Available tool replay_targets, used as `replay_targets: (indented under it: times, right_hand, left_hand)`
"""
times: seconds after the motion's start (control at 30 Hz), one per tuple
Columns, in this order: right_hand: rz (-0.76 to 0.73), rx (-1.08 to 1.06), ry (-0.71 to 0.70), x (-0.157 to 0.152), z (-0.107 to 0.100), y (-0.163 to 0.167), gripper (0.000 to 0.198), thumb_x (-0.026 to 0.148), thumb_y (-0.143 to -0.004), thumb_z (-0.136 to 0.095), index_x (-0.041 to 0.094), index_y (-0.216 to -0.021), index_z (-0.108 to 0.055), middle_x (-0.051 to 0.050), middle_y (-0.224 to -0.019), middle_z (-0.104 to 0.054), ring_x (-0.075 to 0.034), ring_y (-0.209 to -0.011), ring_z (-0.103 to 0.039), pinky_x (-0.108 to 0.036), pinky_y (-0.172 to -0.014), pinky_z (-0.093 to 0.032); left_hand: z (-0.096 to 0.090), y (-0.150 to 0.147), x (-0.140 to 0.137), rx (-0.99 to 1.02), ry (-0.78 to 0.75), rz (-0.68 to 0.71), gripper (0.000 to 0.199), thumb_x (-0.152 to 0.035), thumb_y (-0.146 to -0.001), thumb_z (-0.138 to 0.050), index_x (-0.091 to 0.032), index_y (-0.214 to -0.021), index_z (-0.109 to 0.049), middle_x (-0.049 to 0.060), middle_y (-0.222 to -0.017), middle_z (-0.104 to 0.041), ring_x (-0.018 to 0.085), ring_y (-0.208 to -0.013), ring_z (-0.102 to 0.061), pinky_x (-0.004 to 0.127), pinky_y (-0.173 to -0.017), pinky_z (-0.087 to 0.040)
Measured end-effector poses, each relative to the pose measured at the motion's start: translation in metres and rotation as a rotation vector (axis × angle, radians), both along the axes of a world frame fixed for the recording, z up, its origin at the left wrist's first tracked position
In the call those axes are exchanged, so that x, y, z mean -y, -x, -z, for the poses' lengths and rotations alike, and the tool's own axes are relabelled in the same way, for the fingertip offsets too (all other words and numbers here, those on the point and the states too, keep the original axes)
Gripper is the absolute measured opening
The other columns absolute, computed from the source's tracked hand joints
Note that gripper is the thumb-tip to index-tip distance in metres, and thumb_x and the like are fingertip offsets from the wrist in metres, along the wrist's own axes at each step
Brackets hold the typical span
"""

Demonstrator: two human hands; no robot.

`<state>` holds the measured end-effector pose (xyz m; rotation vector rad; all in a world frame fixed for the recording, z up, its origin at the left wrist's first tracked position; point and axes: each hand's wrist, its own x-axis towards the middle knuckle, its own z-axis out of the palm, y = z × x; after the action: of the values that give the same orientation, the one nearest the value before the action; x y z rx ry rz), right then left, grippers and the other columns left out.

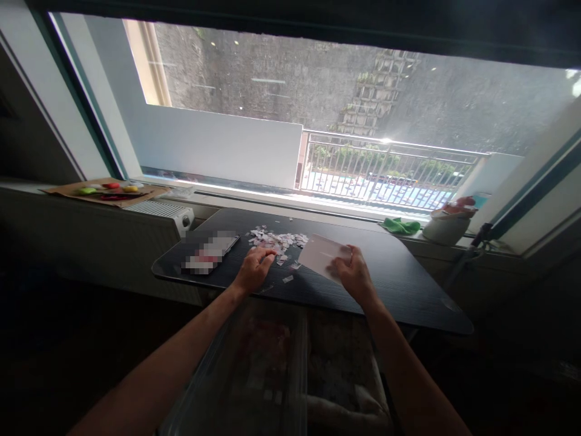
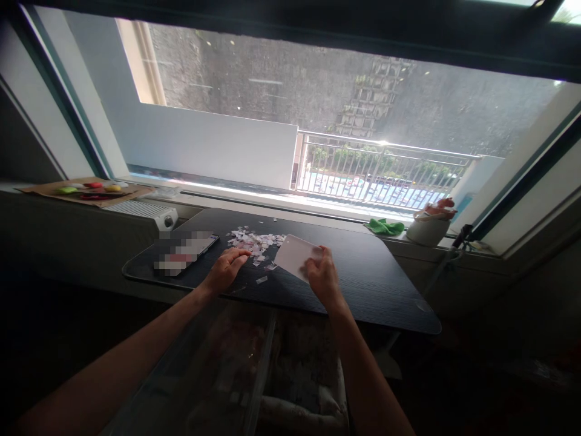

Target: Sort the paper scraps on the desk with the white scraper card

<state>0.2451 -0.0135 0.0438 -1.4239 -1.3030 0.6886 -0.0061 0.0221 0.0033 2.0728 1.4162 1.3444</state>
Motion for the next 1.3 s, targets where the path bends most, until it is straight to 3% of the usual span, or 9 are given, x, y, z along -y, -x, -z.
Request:
replay_targets:
  times: [0.17, 0.43, 0.67, 0.9, 1.1, 1.3]
  right_hand:
    - [-0.039, -0.003, 0.035, 0.001, 0.002, -0.001, 0.04, 0.027, -0.069, -0.06, 0.021, -0.108, -0.05, 0.001, -0.076, -0.065, -0.017, -0.057, -0.068, -0.032, -0.056, -0.058]
    - [0.017, -0.023, -0.024, -0.017, 0.002, -0.005, 0.043, 0.03, -0.07, -0.061, 0.021, -0.11, -0.048, -0.002, -0.087, -0.064, -0.017, -0.066, -0.068, -0.032, -0.061, -0.058]
    - [-0.068, -0.081, 0.033, -0.013, 0.009, -0.005, 0.043, 0.029, -0.067, -0.062, 0.022, -0.107, -0.049, 0.001, -0.078, -0.065, -0.017, -0.06, -0.069, -0.032, -0.057, -0.059]
    - [0.054, -0.068, 0.006, -0.022, 0.016, -0.022, 0.039, 0.028, -0.064, -0.062, 0.021, -0.1, -0.049, -0.001, -0.082, -0.065, -0.019, -0.07, -0.067, -0.03, -0.061, -0.056]
    - [0.032, -0.088, 0.068, -0.033, 0.031, -0.001, 0.036, 0.027, -0.061, -0.061, 0.023, -0.095, -0.051, -0.001, -0.081, -0.065, -0.02, -0.073, -0.065, -0.029, -0.06, -0.054]
    - [-0.122, -0.143, 0.174, -0.017, 0.027, 0.023, 0.033, 0.023, -0.06, -0.061, 0.02, -0.092, -0.054, -0.001, -0.077, -0.066, -0.018, -0.066, -0.065, -0.028, -0.056, -0.054]
  left_hand:
    - [0.0, 0.0, 0.0, 0.001, -0.001, -0.003, 0.031, -0.033, -0.086, -0.043, -0.019, -0.091, -0.07, 0.007, -0.101, -0.073, 0.023, -0.103, -0.062, 0.038, -0.099, -0.046]
    - [-0.001, -0.001, 0.001, 0.001, -0.003, -0.012, 0.03, -0.033, -0.085, -0.044, -0.019, -0.091, -0.07, 0.007, -0.1, -0.073, 0.023, -0.104, -0.062, 0.038, -0.099, -0.046]
    - [-0.002, 0.0, 0.001, -0.003, 0.003, -0.008, 0.03, -0.032, -0.086, -0.043, -0.02, -0.091, -0.071, 0.006, -0.1, -0.073, 0.023, -0.104, -0.062, 0.037, -0.099, -0.046]
    - [-0.002, -0.001, 0.001, 0.005, 0.002, -0.01, 0.03, -0.032, -0.085, -0.044, -0.02, -0.09, -0.071, 0.006, -0.1, -0.073, 0.023, -0.103, -0.062, 0.038, -0.099, -0.046]
    - [-0.002, 0.0, 0.001, 0.002, 0.011, -0.005, 0.031, -0.033, -0.085, -0.044, -0.02, -0.092, -0.071, 0.006, -0.102, -0.073, 0.023, -0.104, -0.062, 0.037, -0.099, -0.046]
    - [0.0, 0.0, -0.001, 0.007, 0.006, -0.016, 0.03, -0.032, -0.085, -0.044, -0.02, -0.091, -0.071, 0.006, -0.102, -0.073, 0.023, -0.104, -0.062, 0.037, -0.098, -0.046]
